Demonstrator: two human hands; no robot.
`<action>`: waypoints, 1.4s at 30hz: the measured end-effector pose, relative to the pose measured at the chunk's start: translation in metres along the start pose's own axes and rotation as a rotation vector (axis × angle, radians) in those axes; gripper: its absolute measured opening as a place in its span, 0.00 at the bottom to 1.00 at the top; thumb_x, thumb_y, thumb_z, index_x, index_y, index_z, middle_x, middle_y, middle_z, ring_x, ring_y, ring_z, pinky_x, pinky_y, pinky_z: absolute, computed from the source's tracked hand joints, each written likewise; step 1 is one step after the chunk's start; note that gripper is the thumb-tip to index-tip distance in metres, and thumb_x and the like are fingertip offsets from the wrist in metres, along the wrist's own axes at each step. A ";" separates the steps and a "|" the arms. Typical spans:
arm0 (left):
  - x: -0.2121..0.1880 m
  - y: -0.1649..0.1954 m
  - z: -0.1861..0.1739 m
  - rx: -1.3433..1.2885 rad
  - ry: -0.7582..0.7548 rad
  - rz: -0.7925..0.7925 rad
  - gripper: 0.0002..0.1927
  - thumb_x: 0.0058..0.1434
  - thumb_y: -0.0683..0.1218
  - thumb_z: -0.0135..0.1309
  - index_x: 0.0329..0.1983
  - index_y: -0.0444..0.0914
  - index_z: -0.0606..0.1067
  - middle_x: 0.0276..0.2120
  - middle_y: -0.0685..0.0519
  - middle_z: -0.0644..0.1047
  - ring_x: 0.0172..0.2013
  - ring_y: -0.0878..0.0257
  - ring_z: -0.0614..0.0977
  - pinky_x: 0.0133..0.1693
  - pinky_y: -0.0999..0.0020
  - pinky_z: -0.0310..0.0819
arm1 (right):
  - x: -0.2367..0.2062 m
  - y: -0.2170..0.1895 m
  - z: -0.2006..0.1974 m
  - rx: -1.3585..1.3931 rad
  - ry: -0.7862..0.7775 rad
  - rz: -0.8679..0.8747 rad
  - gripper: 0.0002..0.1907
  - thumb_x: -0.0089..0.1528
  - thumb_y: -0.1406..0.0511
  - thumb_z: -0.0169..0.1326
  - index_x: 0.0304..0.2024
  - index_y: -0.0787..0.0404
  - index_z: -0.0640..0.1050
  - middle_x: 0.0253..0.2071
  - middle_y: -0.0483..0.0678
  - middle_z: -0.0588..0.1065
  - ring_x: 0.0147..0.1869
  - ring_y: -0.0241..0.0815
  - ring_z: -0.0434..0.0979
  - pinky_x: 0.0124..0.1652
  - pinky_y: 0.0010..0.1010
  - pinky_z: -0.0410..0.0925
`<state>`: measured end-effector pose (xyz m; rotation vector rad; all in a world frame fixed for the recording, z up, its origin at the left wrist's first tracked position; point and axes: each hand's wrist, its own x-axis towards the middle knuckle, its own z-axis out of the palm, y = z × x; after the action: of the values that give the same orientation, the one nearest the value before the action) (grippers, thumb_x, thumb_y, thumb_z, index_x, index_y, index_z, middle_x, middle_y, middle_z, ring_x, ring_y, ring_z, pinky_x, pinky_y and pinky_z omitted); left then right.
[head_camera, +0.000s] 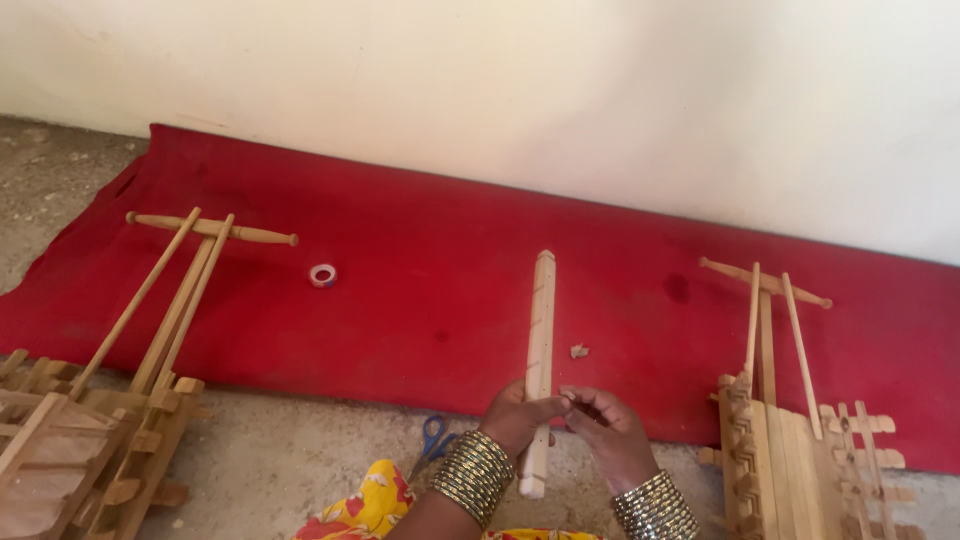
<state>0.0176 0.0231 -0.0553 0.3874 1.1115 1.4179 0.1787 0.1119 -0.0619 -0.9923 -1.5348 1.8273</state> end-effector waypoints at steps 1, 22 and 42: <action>0.000 0.000 -0.001 0.003 0.010 -0.006 0.15 0.59 0.43 0.62 0.47 0.35 0.75 0.35 0.51 0.81 0.29 0.65 0.80 0.27 0.70 0.77 | 0.000 -0.001 -0.001 -0.022 -0.005 0.029 0.12 0.61 0.70 0.57 0.48 0.64 0.81 0.42 0.48 0.81 0.46 0.37 0.80 0.48 0.32 0.75; -0.001 0.001 0.001 0.066 -0.053 0.057 0.17 0.57 0.40 0.60 0.50 0.36 0.75 0.38 0.51 0.81 0.36 0.64 0.80 0.35 0.70 0.78 | 0.000 -0.027 0.000 -0.119 0.026 0.182 0.12 0.64 0.65 0.53 0.48 0.62 0.81 0.42 0.47 0.83 0.44 0.36 0.81 0.41 0.29 0.74; -0.006 0.003 0.003 0.269 0.096 0.156 0.17 0.58 0.39 0.57 0.51 0.36 0.72 0.38 0.51 0.80 0.35 0.64 0.82 0.36 0.68 0.81 | 0.007 -0.012 0.003 -0.195 0.098 -0.065 0.11 0.64 0.67 0.53 0.47 0.61 0.82 0.41 0.47 0.83 0.44 0.35 0.82 0.44 0.30 0.76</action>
<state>0.0194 0.0196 -0.0487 0.6133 1.3811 1.4378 0.1715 0.1177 -0.0511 -1.0903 -1.6882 1.5833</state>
